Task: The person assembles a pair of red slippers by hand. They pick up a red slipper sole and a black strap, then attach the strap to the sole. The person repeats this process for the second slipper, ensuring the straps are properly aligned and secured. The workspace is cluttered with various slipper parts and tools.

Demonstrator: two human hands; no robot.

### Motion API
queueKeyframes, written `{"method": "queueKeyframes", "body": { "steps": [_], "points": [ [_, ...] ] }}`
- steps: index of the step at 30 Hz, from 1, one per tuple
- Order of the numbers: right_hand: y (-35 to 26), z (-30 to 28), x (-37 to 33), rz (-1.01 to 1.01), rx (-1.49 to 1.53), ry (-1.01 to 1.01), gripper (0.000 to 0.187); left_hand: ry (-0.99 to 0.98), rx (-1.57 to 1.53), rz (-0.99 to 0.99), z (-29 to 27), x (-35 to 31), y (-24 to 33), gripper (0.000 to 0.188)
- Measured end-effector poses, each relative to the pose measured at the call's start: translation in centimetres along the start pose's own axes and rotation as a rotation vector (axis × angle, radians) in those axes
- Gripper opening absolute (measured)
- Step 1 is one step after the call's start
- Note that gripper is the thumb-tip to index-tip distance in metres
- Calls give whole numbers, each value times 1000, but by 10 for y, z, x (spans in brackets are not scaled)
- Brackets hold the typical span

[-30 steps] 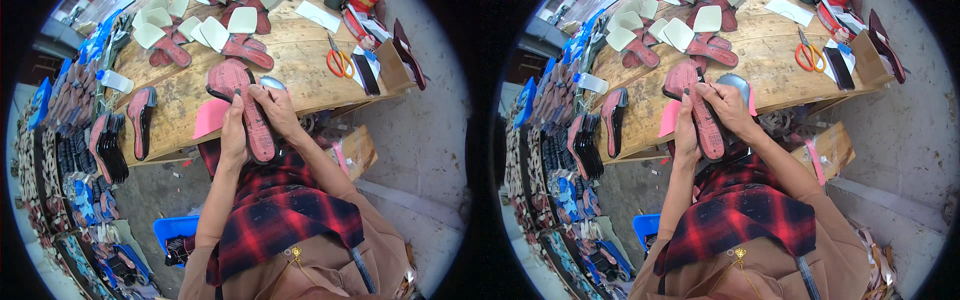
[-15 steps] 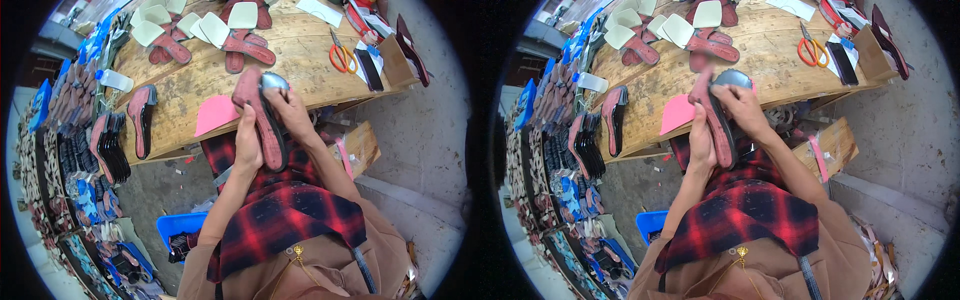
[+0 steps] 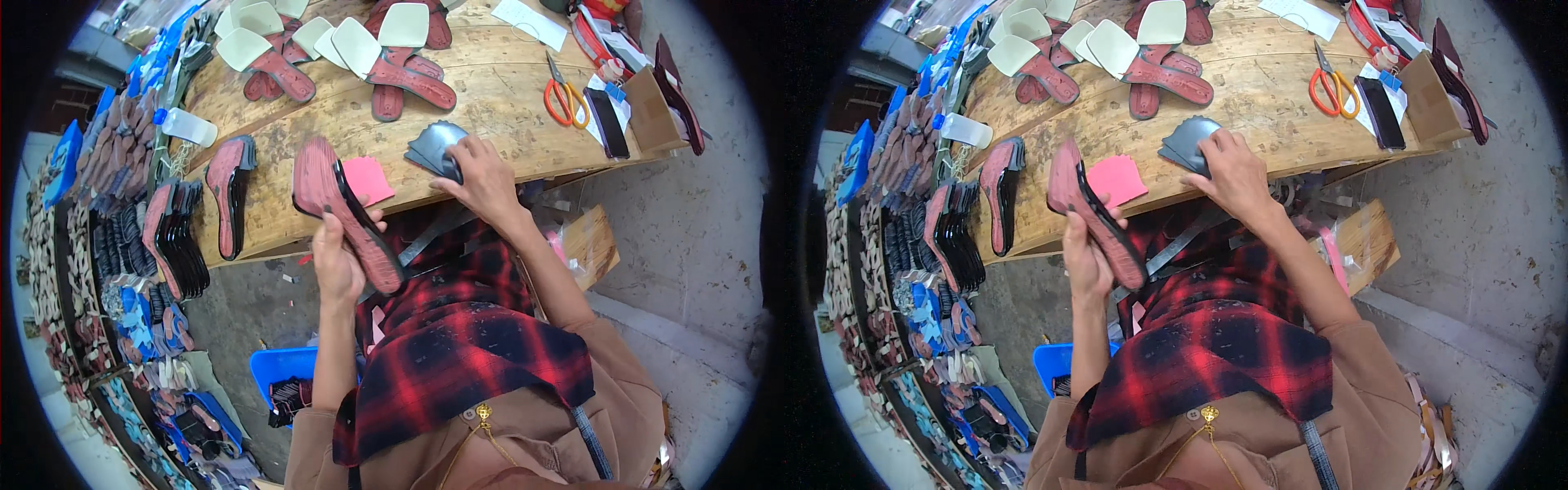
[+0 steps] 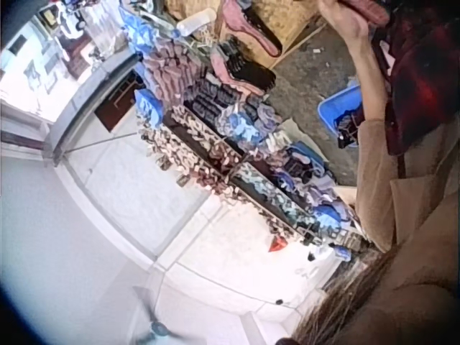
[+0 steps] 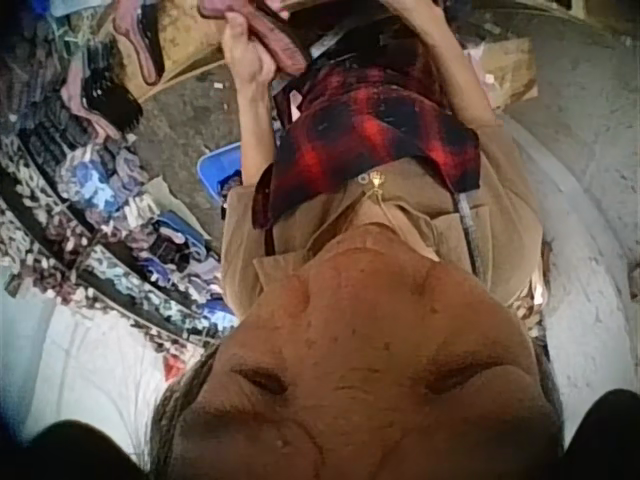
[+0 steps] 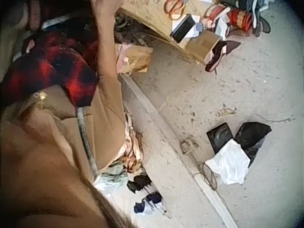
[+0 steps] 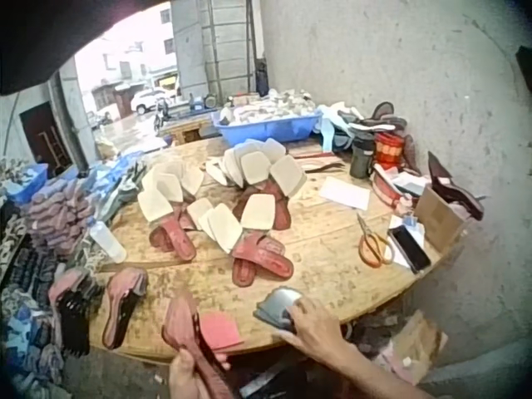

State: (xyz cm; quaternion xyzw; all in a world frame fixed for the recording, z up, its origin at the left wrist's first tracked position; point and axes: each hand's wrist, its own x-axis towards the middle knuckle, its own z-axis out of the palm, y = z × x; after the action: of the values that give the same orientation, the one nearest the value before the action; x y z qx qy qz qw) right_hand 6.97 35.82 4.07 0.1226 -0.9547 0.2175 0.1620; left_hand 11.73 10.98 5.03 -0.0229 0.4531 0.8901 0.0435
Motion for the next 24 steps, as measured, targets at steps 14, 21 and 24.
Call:
{"method": "queueKeyframes", "body": {
  "steps": [14, 21, 24],
  "points": [
    [47, 15, 8, 256, 407, -58, 20, -124, -235, -279, 56, 35, -65, 51],
    [65, 18, 22, 391, 640, -74, 22, -62, -223, -290, 60, 41, -91, 34],
    [99, 19, 21, 632, 695, 295, 26, -54, -80, -265, 57, 42, -91, 34]
  ]
}}
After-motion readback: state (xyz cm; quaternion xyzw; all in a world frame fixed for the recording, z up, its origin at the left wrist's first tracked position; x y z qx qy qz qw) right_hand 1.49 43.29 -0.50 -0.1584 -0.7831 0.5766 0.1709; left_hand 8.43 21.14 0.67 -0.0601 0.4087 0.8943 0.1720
